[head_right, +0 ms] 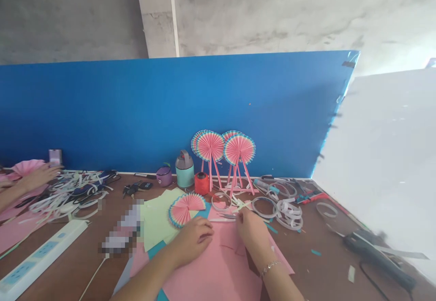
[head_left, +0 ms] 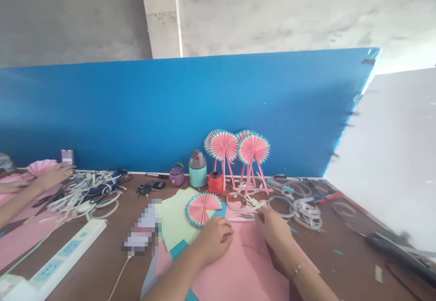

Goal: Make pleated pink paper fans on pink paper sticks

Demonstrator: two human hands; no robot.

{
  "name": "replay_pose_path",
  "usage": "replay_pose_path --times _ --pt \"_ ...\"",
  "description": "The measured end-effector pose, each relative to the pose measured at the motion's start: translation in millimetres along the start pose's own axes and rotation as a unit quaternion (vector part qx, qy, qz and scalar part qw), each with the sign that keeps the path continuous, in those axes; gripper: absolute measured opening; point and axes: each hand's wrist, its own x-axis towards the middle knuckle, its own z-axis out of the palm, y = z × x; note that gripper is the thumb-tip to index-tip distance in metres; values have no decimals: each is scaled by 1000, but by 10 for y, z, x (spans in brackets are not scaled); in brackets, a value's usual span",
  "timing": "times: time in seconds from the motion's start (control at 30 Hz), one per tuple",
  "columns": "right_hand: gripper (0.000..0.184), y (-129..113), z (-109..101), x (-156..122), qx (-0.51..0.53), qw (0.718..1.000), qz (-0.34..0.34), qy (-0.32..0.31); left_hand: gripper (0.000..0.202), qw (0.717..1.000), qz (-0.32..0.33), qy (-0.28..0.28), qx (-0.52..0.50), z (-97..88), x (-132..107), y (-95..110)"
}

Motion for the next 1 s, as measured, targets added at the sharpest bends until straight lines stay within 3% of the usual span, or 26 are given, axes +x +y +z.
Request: replay_pose_path --times 0.17,0.4,0.5,0.67,0.87,1.0 --pt "24 -119 -61 -114 -11 998 -30 -49 16 1000 -15 6 -5 -2 0 0" --pt "28 -73 37 -94 1 997 -68 -46 20 999 -15 7 -30 -11 -3 21" --pt "24 -80 128 -95 22 995 -85 -38 11 999 -19 5 -29 -11 -10 30" --pt "18 -208 215 -158 84 993 -66 -41 24 1000 -18 2 -25 13 -27 6" --pt "18 -310 209 -194 130 987 -69 -69 24 1000 8 2 7 40 -7 -24" --pt "23 -386 228 -266 179 971 -153 -38 33 998 33 25 53 106 24 -105"
